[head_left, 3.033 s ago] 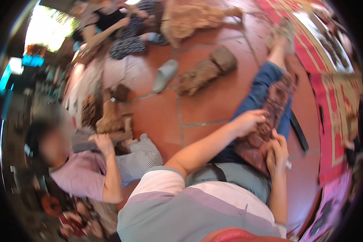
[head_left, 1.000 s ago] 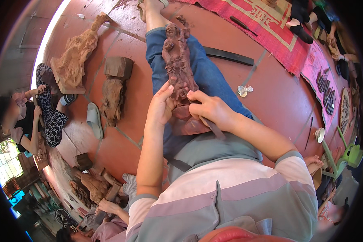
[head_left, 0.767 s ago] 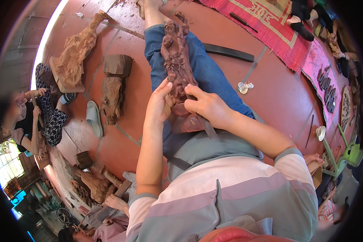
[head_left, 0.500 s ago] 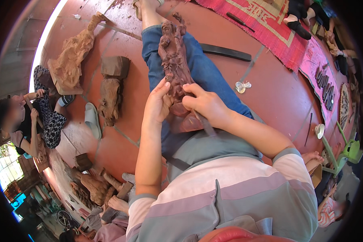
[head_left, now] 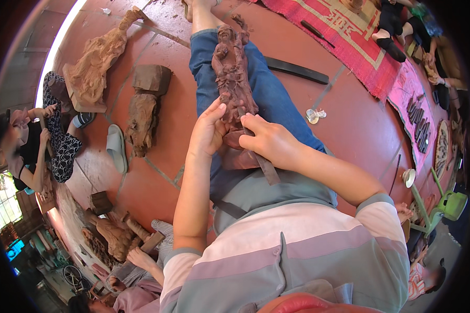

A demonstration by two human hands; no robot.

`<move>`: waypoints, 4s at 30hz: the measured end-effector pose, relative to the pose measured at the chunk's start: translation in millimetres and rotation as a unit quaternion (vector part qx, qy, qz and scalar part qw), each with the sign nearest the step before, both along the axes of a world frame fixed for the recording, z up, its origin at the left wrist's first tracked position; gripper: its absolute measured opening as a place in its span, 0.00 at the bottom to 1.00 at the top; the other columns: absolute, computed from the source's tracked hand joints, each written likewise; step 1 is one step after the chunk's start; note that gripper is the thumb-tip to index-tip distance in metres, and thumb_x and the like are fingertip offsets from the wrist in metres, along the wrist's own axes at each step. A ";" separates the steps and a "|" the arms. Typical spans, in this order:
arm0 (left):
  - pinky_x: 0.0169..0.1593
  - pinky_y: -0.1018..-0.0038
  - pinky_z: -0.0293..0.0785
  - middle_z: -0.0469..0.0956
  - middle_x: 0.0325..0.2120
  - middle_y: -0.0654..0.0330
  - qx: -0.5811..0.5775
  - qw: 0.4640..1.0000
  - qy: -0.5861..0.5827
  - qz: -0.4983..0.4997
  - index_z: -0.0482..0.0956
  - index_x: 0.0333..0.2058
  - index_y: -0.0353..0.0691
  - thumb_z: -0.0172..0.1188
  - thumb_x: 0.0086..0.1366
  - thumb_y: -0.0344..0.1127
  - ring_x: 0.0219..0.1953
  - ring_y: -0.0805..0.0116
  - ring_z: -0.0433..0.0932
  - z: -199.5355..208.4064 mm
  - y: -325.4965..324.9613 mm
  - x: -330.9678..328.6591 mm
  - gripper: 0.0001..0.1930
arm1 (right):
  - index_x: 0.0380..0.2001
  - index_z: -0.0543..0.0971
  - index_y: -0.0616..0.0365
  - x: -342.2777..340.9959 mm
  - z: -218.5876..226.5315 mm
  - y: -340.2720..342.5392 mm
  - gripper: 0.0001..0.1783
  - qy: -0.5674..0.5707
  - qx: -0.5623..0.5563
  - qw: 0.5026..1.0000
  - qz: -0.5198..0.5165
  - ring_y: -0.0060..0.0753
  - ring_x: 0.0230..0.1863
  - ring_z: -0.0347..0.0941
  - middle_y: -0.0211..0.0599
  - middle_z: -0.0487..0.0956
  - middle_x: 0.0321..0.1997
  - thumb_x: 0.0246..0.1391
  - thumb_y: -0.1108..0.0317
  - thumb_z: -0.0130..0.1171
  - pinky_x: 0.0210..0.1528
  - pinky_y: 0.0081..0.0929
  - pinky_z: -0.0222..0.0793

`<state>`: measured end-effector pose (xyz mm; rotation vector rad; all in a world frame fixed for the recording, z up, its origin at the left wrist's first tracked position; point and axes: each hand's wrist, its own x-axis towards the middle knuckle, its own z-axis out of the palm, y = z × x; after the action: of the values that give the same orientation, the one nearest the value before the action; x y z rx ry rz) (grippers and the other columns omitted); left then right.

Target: The person sits on the floor and carves a wooden object using a chisel and a mallet. They repeatedly strike the chisel to shape the wood, occasionally rotating the piece to access different sides.

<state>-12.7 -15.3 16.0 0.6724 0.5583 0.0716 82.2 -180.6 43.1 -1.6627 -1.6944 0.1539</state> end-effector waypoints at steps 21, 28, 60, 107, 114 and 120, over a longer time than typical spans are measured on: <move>0.50 0.68 0.77 0.74 0.51 0.51 -0.011 1.000 -0.007 0.003 0.63 0.58 0.35 0.46 0.69 0.33 0.49 0.61 0.77 -12.3 3.4 -2.0 0.20 | 0.28 0.71 0.54 -0.6 7.1 -4.0 0.06 0.066 -0.075 0.994 -0.033 0.48 0.36 0.76 0.43 0.71 0.45 0.45 0.72 0.56 0.38 0.35 0.75; 0.49 0.68 0.77 0.74 0.51 0.51 -0.006 1.000 -0.005 -0.002 0.64 0.58 0.35 0.45 0.69 0.33 0.49 0.62 0.77 -9.6 5.0 -0.3 0.20 | 0.27 0.71 0.53 -0.4 5.9 -4.0 0.05 0.100 -0.084 0.990 -0.057 0.45 0.37 0.77 0.44 0.72 0.48 0.45 0.73 0.57 0.34 0.31 0.75; 0.55 0.68 0.73 0.72 0.53 0.51 0.016 1.000 0.003 0.000 0.61 0.59 0.33 0.44 0.70 0.33 0.53 0.61 0.74 -7.1 5.1 -0.2 0.21 | 0.26 0.71 0.54 2.5 6.1 -4.0 0.06 0.222 -0.052 0.972 -0.063 0.32 0.30 0.73 0.39 0.70 0.40 0.44 0.76 0.56 0.33 0.23 0.70; 0.18 0.86 0.59 0.76 0.47 0.50 -0.011 0.990 0.138 0.029 0.65 0.59 0.33 0.53 0.68 0.35 0.17 0.81 0.66 19.7 2.3 -44.8 0.24 | 0.37 0.80 0.57 20.5 -15.4 -11.9 0.11 0.263 0.003 0.962 -0.074 0.42 0.49 0.78 0.40 0.82 0.38 0.47 0.78 0.63 0.48 0.29 0.75; 0.16 0.88 0.56 0.76 0.48 0.58 -0.040 0.988 0.141 0.039 0.66 0.60 0.35 0.53 0.65 0.24 0.13 0.86 0.61 4.1 -4.5 -41.2 0.23 | 0.35 0.80 0.56 25.0 -16.0 -15.4 0.09 0.350 -0.050 0.933 -0.063 0.41 0.47 0.79 0.41 0.81 0.36 0.48 0.76 0.63 0.49 0.29 0.75; 0.16 0.89 0.58 0.76 0.48 0.57 -0.029 0.987 0.149 0.055 0.66 0.59 0.35 0.54 0.63 0.21 0.15 0.87 0.63 3.8 -10.1 -40.5 0.25 | 0.34 0.79 0.56 24.1 -24.4 -16.7 0.06 0.326 -0.005 0.945 -0.025 0.40 0.45 0.79 0.43 0.81 0.38 0.51 0.76 0.61 0.45 0.29 0.75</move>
<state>-53.3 -25.3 19.8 0.5996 0.8817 0.0584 106.2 -197.3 18.7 -1.4386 -1.1438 0.6169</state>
